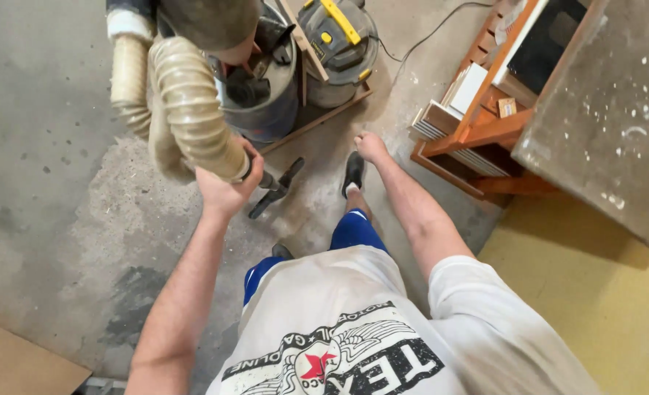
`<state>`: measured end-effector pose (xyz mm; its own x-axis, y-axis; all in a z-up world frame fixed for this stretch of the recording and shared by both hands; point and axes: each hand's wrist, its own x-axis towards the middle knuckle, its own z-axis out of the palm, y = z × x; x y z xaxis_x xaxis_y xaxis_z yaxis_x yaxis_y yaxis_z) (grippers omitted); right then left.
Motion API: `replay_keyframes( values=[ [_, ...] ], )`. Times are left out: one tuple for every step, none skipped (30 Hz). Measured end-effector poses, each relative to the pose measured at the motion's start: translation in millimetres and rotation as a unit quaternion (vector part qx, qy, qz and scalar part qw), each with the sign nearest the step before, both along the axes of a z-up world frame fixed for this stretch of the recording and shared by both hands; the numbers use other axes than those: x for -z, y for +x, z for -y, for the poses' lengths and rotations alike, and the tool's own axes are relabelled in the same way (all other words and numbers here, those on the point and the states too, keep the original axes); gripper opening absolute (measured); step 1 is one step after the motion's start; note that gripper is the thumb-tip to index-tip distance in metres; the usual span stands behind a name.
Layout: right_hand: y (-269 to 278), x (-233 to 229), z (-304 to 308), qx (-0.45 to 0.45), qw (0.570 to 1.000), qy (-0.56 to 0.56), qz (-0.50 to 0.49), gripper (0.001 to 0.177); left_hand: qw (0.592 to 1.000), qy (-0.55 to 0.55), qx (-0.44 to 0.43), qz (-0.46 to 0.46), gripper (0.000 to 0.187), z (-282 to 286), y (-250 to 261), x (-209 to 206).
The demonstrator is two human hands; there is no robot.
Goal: Vacuuming sawdust and debris from a workshop floor using a shop vacuum with different attachments.
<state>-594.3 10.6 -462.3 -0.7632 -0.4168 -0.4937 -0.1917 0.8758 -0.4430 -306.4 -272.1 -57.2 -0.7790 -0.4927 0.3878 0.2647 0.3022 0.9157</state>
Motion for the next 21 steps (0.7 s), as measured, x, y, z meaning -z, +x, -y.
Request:
replay_keyframes(
  values=[
    [-30.5,-5.6,20.1,-0.002,1.0,0.002,0.003,0.046,0.998,-0.051,0.01,0.019,0.018,7.6,-10.8,8.0],
    [-60.5,-1.6,40.3,-0.011,1.0,0.002,0.002,0.046,0.999,-0.05,0.001,0.019,0.018,10.6,-19.0,10.5],
    [-91.9,2.7,61.4,-0.024,1.0,0.002,0.008,0.047,0.997,-0.065,-0.005,0.047,0.022,13.7,-29.1,13.4],
    [-125.5,6.7,84.2,-0.038,0.999,0.004,0.015,0.051,0.994,-0.077,-0.011,0.075,0.027,17.6,-41.5,16.4],
    [-145.4,8.0,97.5,-0.049,0.999,0.005,0.014,0.051,0.994,-0.075,-0.022,0.075,0.027,15.4,-49.3,23.1],
    [-164.2,9.3,121.0,-0.081,0.996,0.014,0.021,0.056,0.992,-0.065,-0.028,0.107,0.03,19.0,-57.6,27.0],
    [-182.0,10.5,144.1,-0.113,0.993,0.023,0.028,0.062,0.988,-0.055,-0.035,0.138,0.033,22.0,-65.4,31.0],
    [-197.6,9.2,156.9,-0.115,0.992,0.024,0.036,0.062,0.987,-0.053,-0.037,0.145,0.033,22.2,-78.9,28.6],
    [-211.2,8.1,169.8,-0.103,0.992,0.012,0.071,0.067,0.987,-0.051,-0.034,0.151,0.032,22.5,-90.5,26.2],
    [-221.0,6.9,183.3,-0.092,0.99,0.001,0.106,0.073,0.986,-0.049,-0.033,0.157,0.031,22.1,-98.3,23.0],
    [-229.8,11.0,189.2,-0.096,0.989,0.002,0.114,0.073,0.984,-0.047,-0.036,0.165,0.031,22.8,-112.0,20.0],
    [-238.9,14.1,197.6,-0.107,0.987,0.005,0.116,0.076,0.985,-0.041,-0.046,0.163,0.03,24.7,-124.2,17.5],
    [-245.0,16.6,205.9,-0.117,0.986,0.008,0.119,0.079,0.985,-0.035,-0.056,0.16,0.029,26.4,-133.6,14.4],
    [-249.6,27.5,209.4,-0.123,0.984,0.009,0.126,0.079,0.983,-0.033,-0.061,0.168,0.029,29.6,-140.8,15.9],
    [-251.7,37.4,212.6,-0.137,0.983,0.02,0.118,0.082,0.975,-0.076,-0.082,0.192,0.032,32.6,-145.7,16.3],
    [-258.3,45.2,215.4,-0.15,0.982,0.031,0.106,0.085,0.965,-0.12,-0.101,0.211,0.036,36.1,-151.9,17.9],
    [-260.1,42.9,218.2,-0.155,0.981,0.033,0.109,0.085,0.964,-0.118,-0.105,0.215,0.036,39.0,-151.4,24.1],
    [-262.5,39.4,218.9,-0.16,0.978,0.055,0.124,0.084,0.956,-0.128,-0.118,0.236,0.034,40.4,-149.9,30.6],
    [-263.4,35.0,219.1,-0.165,0.974,0.078,0.138,0.083,0.948,-0.138,-0.13,0.256,0.034,41.2,-146.9,36.3],
    [-265.6,32.2,220.4,-0.167,0.973,0.08,0.137,0.083,0.948,-0.136,-0.133,0.256,0.034,44.4,-149.2,34.2],
    [-266.4,28.1,221.1,-0.161,0.973,0.083,0.143,0.083,0.924,-0.191,-0.142,0.299,0.04,47.0,-150.0,31.0]
  ],
)
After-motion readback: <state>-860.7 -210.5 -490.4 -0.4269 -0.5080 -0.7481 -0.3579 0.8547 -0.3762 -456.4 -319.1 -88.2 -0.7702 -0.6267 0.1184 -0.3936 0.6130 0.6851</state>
